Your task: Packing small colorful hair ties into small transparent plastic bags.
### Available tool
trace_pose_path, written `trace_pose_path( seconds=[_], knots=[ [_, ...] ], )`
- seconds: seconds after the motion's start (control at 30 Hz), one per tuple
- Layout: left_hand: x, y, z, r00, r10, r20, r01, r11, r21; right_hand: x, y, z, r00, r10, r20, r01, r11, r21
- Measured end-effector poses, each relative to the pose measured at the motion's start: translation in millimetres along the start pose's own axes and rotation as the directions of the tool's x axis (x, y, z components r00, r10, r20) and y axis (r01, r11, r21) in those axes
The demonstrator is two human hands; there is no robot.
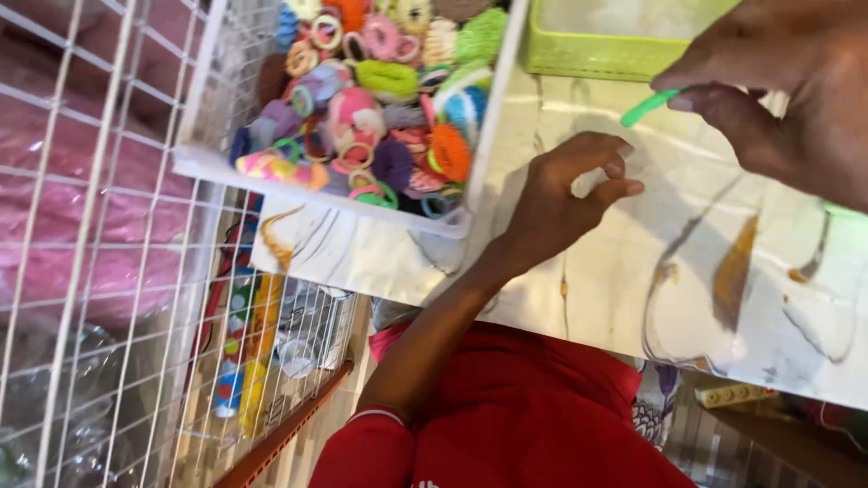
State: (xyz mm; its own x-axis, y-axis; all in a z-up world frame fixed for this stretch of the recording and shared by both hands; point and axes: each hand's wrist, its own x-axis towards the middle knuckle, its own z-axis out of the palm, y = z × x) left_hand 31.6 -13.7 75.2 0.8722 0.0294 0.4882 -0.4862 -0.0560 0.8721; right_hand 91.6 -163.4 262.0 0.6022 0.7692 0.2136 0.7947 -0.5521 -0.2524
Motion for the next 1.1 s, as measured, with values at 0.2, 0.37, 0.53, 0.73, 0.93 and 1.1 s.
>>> trace_pose_path(
  seconds=[0.2,0.37,0.53,0.73,0.93,1.1],
  knots=[
    [21,17,12,0.990,0.001,0.138,-0.006,0.999,0.039,-48,12,3,0.999,-0.018,-0.045,0.000,0.933,-0.359],
    [29,18,23,0.988,0.049,0.145,-0.061,0.995,0.078,-62,21,12,0.997,0.025,0.067,0.016,0.831,-0.556],
    [37,22,21,0.979,0.004,0.203,-0.023,0.996,0.091,-65,28,14,0.997,0.027,0.073,0.015,0.851,-0.526],
    [38,-4,16,0.957,-0.018,0.289,0.076,0.979,-0.190,-67,43,2,0.998,0.016,-0.068,-0.032,0.968,-0.247],
    [44,-17,14,0.921,0.021,0.390,0.226,0.786,-0.575,-80,66,36,0.977,0.211,0.031,-0.213,0.968,0.131],
    [54,-5,16,0.958,-0.149,0.247,0.259,0.817,-0.515,-97,87,59,0.961,0.265,-0.085,-0.203,0.876,0.437]
  ],
)
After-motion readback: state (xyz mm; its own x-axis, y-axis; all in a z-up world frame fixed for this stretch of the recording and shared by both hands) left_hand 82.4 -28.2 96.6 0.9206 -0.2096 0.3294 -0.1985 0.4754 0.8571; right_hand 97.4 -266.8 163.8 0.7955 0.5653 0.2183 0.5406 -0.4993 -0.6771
